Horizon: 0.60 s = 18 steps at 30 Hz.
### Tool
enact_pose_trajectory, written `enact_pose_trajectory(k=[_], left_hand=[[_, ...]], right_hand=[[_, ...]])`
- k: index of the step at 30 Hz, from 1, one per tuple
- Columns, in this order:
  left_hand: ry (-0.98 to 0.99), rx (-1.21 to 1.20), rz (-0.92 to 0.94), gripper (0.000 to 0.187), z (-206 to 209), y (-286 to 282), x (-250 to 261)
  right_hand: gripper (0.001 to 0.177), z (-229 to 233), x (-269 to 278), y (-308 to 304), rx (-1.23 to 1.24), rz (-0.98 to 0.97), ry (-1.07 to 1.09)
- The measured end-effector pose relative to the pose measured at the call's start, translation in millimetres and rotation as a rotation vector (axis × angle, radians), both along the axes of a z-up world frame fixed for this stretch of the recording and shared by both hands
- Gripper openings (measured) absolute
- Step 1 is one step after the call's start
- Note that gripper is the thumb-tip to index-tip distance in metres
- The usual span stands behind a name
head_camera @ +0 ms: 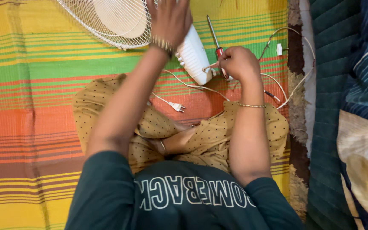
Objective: The person sits on a mat and repairs a white pedestal fan. They use a screwdriver to remove screws from the fan's neck, strip the power cord wires, and connect them to the internal wiring. They then wrap the cord around the fan neck and reassemble the housing.
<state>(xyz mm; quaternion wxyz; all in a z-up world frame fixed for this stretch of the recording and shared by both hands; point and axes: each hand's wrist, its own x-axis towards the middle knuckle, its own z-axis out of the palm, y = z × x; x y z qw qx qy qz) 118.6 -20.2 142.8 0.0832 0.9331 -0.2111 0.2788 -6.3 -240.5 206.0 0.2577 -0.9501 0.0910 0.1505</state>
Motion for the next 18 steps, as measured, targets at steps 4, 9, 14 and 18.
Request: enact_pose_trajectory(k=[4, 9, 14, 18], left_hand=[[0.500, -0.421, -0.020, 0.063, -52.8, 5.7, -112.8], [0.918, -0.845, 0.304, 0.098, -100.1, -9.5, -154.1], [1.041, -1.138, 0.140, 0.108, -118.2, -15.1, -154.1], [0.975, -1.080, 0.038, 0.108, -125.6, -13.4, -150.9]], right_hand=[[0.016, -9.4, 7.5, -5.2, -0.022, 0.018, 0.072], [0.018, -31.4, 14.0, -10.9, -0.107, -0.036, 0.125], [0.028, -39.1, 6.7, -12.4, -0.096, 0.028, -0.096], [0.026, -40.0, 2.1, 8.3, 0.061, 0.033, -0.108]])
